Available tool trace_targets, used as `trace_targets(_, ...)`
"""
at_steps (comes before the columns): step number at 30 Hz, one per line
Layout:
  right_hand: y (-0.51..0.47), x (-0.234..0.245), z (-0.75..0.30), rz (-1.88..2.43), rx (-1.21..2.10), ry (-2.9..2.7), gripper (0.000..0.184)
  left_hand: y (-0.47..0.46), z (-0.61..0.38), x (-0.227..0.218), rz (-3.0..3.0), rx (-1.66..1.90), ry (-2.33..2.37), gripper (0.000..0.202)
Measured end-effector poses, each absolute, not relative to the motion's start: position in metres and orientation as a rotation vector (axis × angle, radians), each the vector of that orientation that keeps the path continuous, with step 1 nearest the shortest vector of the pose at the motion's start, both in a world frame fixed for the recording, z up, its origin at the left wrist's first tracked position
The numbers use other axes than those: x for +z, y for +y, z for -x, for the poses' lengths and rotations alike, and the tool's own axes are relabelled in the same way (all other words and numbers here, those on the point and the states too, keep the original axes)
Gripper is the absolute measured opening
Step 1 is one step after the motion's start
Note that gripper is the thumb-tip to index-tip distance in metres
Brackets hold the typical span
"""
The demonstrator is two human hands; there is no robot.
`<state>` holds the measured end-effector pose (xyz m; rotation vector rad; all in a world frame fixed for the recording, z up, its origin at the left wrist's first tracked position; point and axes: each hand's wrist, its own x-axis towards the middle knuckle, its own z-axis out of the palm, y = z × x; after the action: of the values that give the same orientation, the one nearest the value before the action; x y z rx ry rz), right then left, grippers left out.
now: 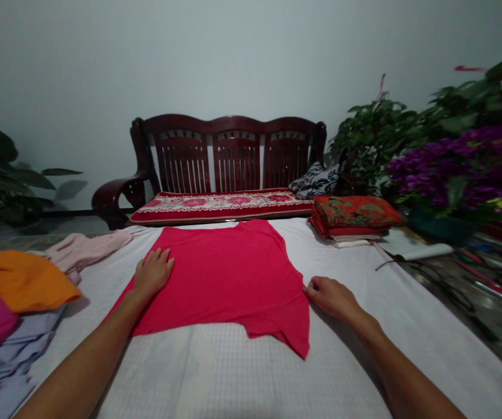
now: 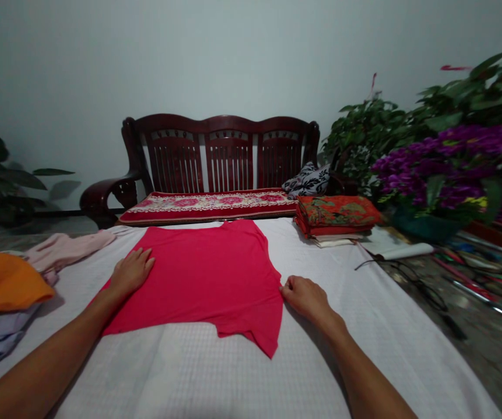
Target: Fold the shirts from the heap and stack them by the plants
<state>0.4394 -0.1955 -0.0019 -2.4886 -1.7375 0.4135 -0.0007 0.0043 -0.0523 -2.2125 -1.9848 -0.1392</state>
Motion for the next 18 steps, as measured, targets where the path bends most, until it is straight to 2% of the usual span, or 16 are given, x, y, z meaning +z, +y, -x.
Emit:
trace_targets(4, -0.196, 0.009, -0.442, 2.517, 0.421, -1.777, 0.033, 0.003, 0.001, -0.048, 2.206, -0.138, -1.985, 0.053)
trace_targets(7, -0.192, 0.025, -0.43, 2.552, 0.159, -1.79, 0.037, -0.003, -0.008, -0.04, 2.184, -0.146, -1.98, 0.049)
trace_targets(10, -0.176, 0.031, -0.41, 2.338, -0.085, -1.857, 0.041, -0.02, -0.039, -0.03, 2.209, -0.234, -1.899, 0.046)
trace_targets(14, -0.145, 0.005, -0.388, 1.835, -0.101, -2.202, 0.051, -0.059, -0.106, -0.025, 2.573, -0.401, -1.67, 0.051)
trace_targets(18, -0.126, -0.037, -0.387, 1.812, -0.1, -2.325, 0.064, -0.086, -0.144, -0.036, 2.798, -0.383, -1.492, 0.06)
